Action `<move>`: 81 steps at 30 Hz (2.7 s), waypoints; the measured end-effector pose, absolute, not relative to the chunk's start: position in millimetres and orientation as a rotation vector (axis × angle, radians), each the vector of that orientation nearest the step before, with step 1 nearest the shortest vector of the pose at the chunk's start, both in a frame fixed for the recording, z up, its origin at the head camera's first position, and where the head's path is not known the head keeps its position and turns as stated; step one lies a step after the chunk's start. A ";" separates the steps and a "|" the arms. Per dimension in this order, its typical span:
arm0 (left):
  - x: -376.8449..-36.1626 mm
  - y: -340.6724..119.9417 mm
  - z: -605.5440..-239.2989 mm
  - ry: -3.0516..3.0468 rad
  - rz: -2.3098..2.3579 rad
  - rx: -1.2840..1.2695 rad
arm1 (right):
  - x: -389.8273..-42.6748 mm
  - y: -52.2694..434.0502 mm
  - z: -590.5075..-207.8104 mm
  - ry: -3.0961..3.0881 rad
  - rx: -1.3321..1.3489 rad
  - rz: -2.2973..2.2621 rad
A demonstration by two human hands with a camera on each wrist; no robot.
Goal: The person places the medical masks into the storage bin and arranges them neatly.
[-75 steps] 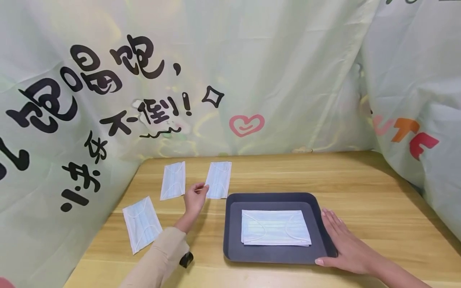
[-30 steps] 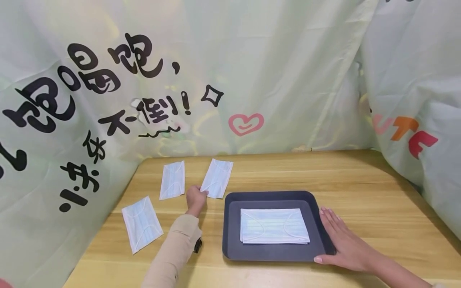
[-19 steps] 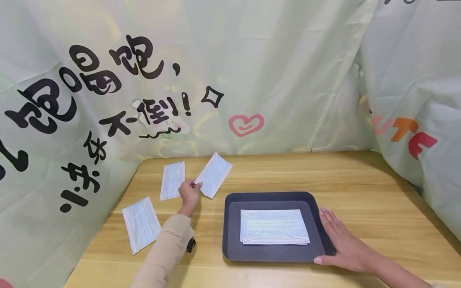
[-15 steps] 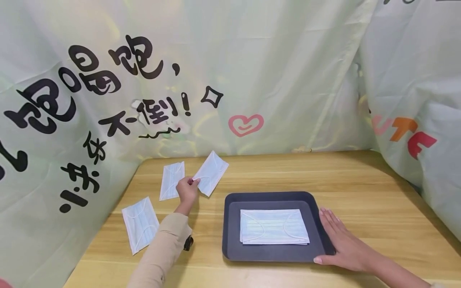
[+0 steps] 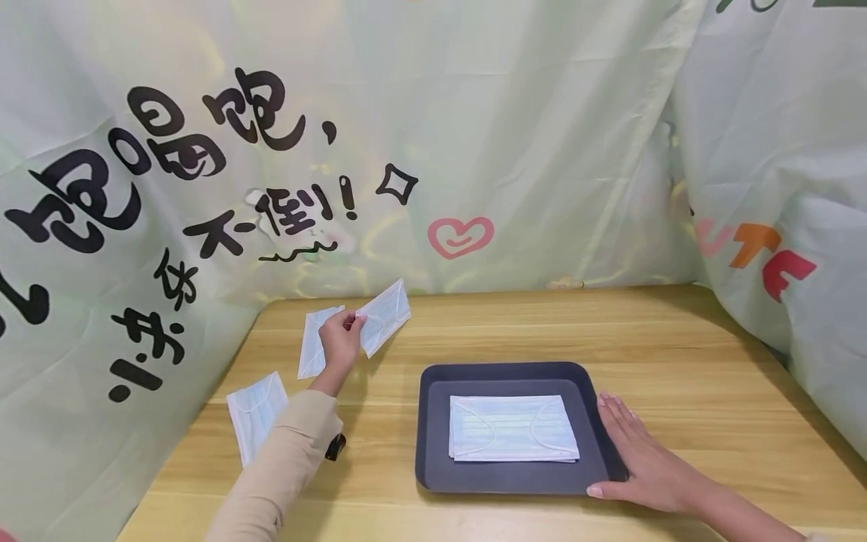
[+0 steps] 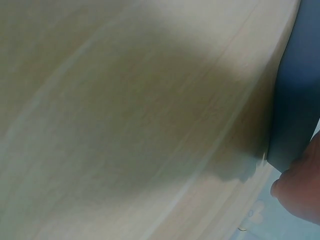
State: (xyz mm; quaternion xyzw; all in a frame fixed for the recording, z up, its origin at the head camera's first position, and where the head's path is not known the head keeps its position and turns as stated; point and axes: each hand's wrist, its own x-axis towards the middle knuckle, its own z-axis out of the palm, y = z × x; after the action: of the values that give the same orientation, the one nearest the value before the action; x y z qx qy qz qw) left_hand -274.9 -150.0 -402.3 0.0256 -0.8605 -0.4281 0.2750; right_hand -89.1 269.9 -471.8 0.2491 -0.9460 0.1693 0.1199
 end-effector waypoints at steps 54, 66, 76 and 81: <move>-222.9 -155.4 -386.2 -2.050 -1.177 -0.372 | -89.9 268.5 -472.8 -2.771 0.714 0.514; -208.6 -137.8 -394.0 -2.140 -1.464 -0.157 | -89.6 269.8 -471.7 -2.777 0.711 0.528; -198.3 -121.3 -409.7 -2.210 -1.672 0.020 | -91.2 270.1 -472.9 -2.780 0.712 0.533; -195.4 -114.3 -418.1 -2.239 -1.764 0.059 | -91.1 272.5 -474.7 -2.732 0.744 0.529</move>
State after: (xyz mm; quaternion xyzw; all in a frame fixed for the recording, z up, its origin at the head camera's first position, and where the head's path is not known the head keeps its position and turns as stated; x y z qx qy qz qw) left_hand -195.4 -114.3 -418.1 0.0205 -0.7771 -0.6122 0.1446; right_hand -91.1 272.5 -474.7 0.2560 -0.9404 0.1820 0.1304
